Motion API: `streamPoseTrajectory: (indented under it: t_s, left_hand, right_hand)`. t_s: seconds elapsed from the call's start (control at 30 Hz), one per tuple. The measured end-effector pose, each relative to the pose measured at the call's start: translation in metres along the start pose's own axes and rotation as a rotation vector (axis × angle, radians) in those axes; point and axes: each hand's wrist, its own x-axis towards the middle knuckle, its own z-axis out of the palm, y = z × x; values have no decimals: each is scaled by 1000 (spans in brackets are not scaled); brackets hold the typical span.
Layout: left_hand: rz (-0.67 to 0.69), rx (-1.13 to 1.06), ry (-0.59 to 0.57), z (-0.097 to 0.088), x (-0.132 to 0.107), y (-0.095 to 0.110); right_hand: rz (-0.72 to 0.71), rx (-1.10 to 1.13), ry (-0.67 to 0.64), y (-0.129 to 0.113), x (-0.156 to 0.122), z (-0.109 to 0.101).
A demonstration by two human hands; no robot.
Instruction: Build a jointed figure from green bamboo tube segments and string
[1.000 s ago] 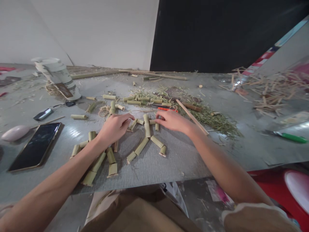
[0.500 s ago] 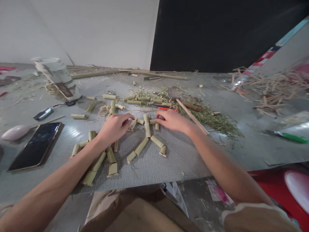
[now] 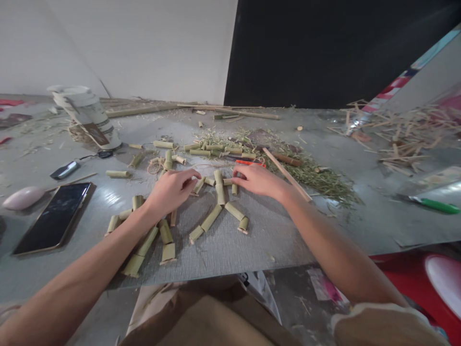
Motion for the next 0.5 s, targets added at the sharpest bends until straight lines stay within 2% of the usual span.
streamPoseTrajectory:
  t_s: [0.13,0.33,0.5]
  left_hand:
    - [-7,-4,-8,-1,0,1]
    - [-19,-22,-37,-3,0,4]
    - [2,-13,-11,-2,0,2]
  right_hand:
    - [-28,-23,8,0,0,0]
    - [4,-3,-5,-3,-1,-2]
    - [-34,-14,19,-2,-1,-1]
